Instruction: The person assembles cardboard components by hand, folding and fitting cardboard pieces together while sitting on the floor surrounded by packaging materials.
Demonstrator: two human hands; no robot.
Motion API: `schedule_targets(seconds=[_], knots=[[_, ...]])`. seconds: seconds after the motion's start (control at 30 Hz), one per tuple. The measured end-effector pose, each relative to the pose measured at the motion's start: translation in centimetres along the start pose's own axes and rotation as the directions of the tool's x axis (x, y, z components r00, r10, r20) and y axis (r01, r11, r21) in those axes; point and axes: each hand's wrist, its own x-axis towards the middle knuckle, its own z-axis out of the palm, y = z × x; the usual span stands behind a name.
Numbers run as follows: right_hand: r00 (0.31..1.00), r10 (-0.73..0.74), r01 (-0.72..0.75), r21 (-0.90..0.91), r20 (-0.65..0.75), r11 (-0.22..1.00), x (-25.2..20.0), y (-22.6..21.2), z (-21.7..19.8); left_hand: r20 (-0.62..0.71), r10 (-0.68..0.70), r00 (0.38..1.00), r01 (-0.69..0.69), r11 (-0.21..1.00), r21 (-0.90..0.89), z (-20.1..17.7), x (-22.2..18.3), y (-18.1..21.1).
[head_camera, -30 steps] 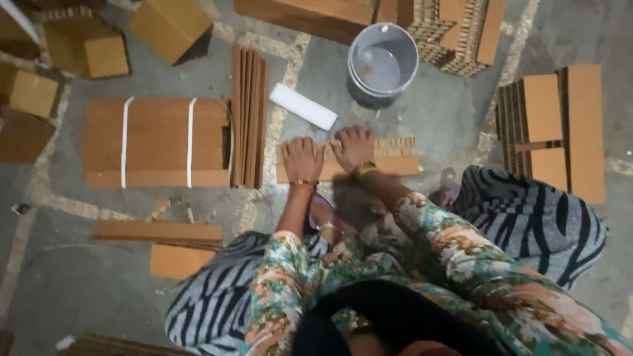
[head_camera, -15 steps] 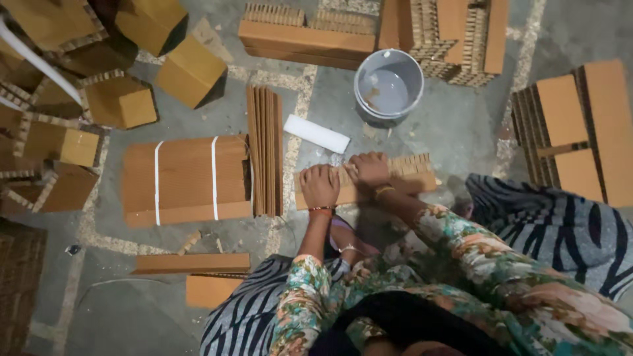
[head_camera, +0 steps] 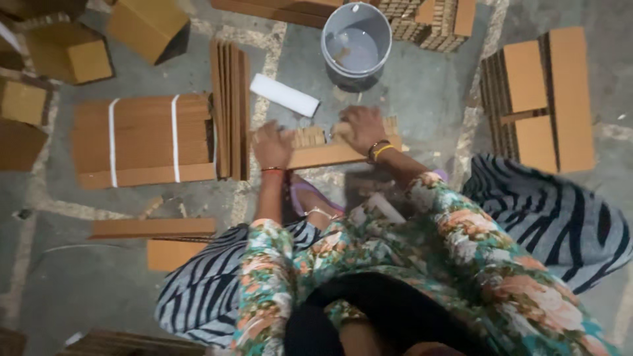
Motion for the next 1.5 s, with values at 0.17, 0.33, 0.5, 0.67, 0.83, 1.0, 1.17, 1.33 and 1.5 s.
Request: schedule_targets(seconds=[0.17,0.33,0.5,0.67,0.83,1.0,1.17,1.33,1.5], knots=[[0.976,0.217,-0.208,-0.22,0.014,0.953,-1.0,3.8,-1.1,0.107,-0.223,0.969,0.237,0.961,-0.14,-1.0,0.5,-2.2],[0.962,0.271,-0.269,-0.069,0.023,0.961,-0.8,3.0,-2.1,0.047,-0.17,0.984,0.175,0.969,-0.173,-0.8,0.0,-2.6],[0.919,0.362,-0.346,-0.124,0.156,0.93,0.3,2.7,-2.5,0.052,-0.153,0.987,0.159,0.976,-0.151,-1.2,0.3,-2.3],[0.97,0.243,-0.237,-0.154,0.024,0.959,-0.3,3.0,-1.9,0.027,-0.147,0.989,0.149,0.976,-0.161,-1.4,0.3,-2.2],[0.956,0.288,-0.279,-0.111,0.066,0.954,-0.6,3.5,-1.5,-0.025,-0.099,0.995,0.093,0.981,-0.172,-1.7,0.3,-2.0],[0.97,0.243,-0.232,-0.218,0.025,0.948,-0.7,3.2,-1.2,-0.004,-0.045,0.999,0.044,0.986,-0.164,-1.8,0.3,-2.1],[0.98,0.197,-0.187,-0.224,0.021,0.956,-0.6,-0.6,0.2,0.099,0.044,0.994,-0.031,0.99,-0.138,-1.8,0.0,-2.1],[0.997,0.075,-0.079,-0.139,-0.034,0.987,1.3,-6.0,3.2,0.085,-0.039,0.996,0.039,0.999,0.001,0.9,-0.2,2.2],[0.988,0.152,-0.151,0.031,-0.021,0.988,2.4,-6.9,3.9,0.146,-0.121,0.982,0.12,0.993,0.014,3.2,0.1,7.2]])
